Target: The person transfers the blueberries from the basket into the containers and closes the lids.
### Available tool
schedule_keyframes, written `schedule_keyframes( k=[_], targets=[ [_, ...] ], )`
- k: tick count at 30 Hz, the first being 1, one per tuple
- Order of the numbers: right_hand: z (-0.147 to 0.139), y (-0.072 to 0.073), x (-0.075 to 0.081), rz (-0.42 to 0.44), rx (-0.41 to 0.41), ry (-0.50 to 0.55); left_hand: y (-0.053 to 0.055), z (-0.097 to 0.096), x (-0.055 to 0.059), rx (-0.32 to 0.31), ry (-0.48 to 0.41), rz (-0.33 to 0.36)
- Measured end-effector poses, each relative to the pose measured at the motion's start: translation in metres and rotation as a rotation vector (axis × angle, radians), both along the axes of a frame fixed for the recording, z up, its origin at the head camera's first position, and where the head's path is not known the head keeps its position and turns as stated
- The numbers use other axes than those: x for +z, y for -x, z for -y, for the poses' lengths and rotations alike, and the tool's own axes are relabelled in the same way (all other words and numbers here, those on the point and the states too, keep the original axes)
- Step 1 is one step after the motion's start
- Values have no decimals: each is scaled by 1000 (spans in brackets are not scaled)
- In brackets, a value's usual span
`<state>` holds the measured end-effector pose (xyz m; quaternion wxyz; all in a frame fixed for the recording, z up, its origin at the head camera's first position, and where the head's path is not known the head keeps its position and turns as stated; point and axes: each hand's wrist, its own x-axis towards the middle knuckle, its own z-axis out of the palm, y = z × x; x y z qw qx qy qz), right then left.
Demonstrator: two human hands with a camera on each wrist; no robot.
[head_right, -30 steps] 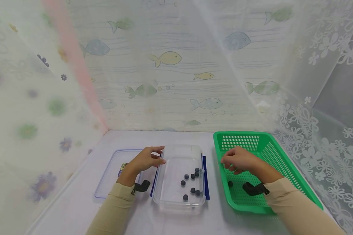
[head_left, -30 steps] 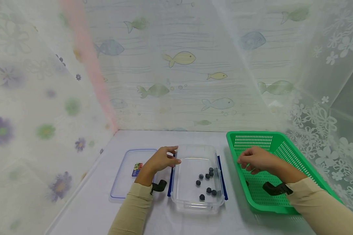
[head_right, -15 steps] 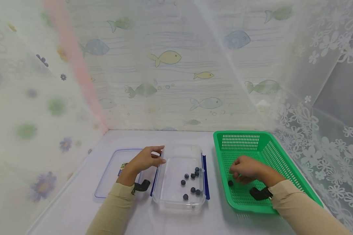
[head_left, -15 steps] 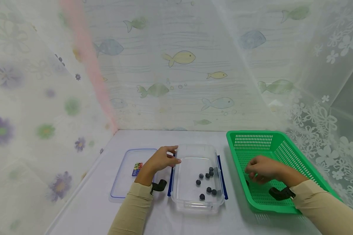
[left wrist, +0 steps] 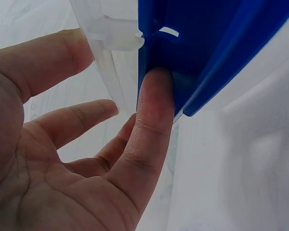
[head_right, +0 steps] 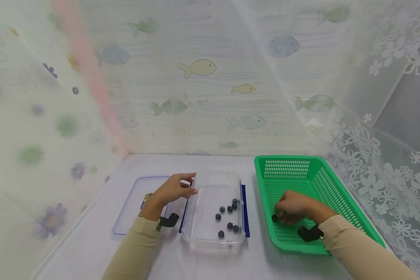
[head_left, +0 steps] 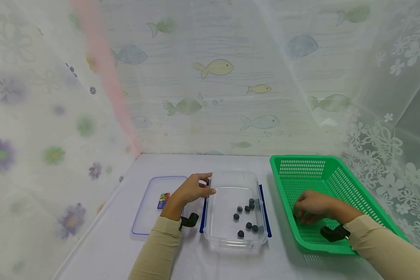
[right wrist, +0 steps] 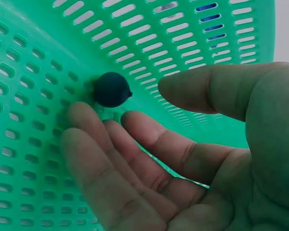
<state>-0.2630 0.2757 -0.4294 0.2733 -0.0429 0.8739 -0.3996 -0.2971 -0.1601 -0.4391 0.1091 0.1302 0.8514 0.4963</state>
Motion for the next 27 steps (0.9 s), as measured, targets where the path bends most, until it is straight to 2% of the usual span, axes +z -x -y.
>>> schedule_keyframes(
  k=[13,21,27],
  targets=[
    [11,-5,-4,-19,2,28,-3,0,1,4,0,10],
    [11,-4,-4,-4,21,82,-3,1,-2,-1,-14,3],
    [10,-2,-5,-3,28,120,-3,1,1,3,-1,4]
  ],
)
